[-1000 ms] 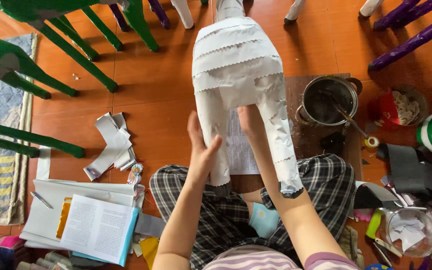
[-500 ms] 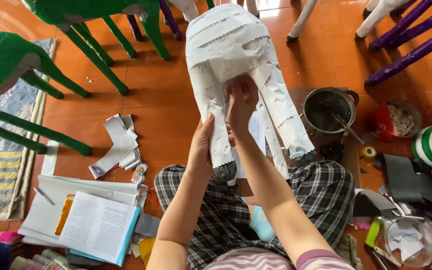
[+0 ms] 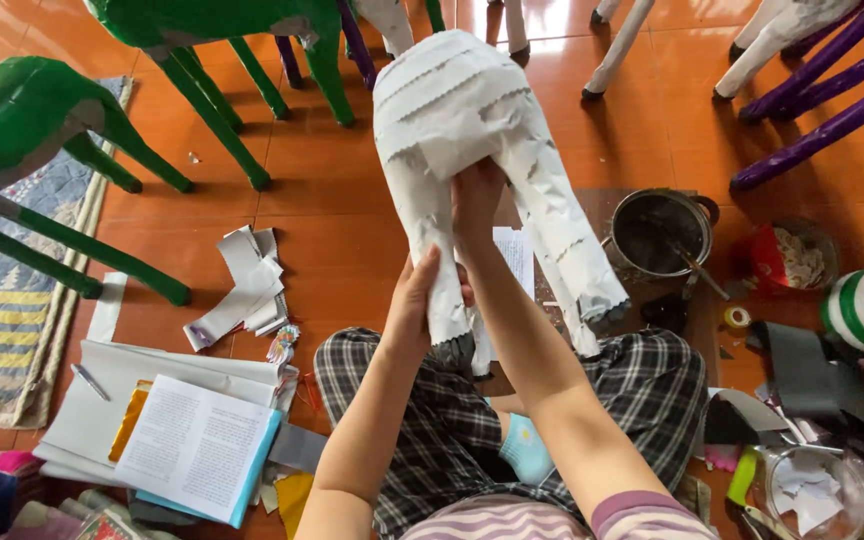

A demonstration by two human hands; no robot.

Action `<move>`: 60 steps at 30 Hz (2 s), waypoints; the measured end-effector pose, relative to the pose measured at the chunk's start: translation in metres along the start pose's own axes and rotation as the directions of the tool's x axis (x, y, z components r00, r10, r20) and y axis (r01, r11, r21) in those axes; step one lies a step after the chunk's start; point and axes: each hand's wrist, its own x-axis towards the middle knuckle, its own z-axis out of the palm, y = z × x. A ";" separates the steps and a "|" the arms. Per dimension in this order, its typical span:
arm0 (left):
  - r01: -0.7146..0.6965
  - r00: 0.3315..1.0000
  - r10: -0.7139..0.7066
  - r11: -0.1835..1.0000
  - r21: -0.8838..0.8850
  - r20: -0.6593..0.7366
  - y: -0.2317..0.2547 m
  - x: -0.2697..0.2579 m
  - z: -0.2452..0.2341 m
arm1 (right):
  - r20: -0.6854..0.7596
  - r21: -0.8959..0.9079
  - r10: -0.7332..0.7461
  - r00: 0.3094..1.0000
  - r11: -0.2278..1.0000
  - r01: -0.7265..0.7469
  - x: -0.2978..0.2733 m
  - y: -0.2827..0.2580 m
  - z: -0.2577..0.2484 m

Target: Applying paper strips and cutting materials to create a paper-mache animal model

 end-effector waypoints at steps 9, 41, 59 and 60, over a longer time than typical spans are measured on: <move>-0.014 0.999 0.009 0.995 0.102 0.047 -0.006 -0.004 -0.011 | 0.108 -0.032 0.034 0.994 0.999 -0.031 -0.006 -0.020 -0.016; -0.048 0.997 0.038 0.988 0.148 0.073 -0.024 0.000 -0.027 | -0.183 -0.526 -0.060 0.981 0.849 -0.046 -0.052 -0.062 -0.015; -0.039 0.998 0.034 0.993 0.110 0.048 -0.006 0.000 -0.014 | -0.021 0.000 0.058 0.998 0.998 -0.058 -0.030 -0.006 -0.022; -0.041 0.998 0.037 0.995 0.096 0.046 -0.011 0.003 -0.019 | -0.037 0.001 0.074 0.997 0.997 -0.074 -0.026 -0.001 -0.029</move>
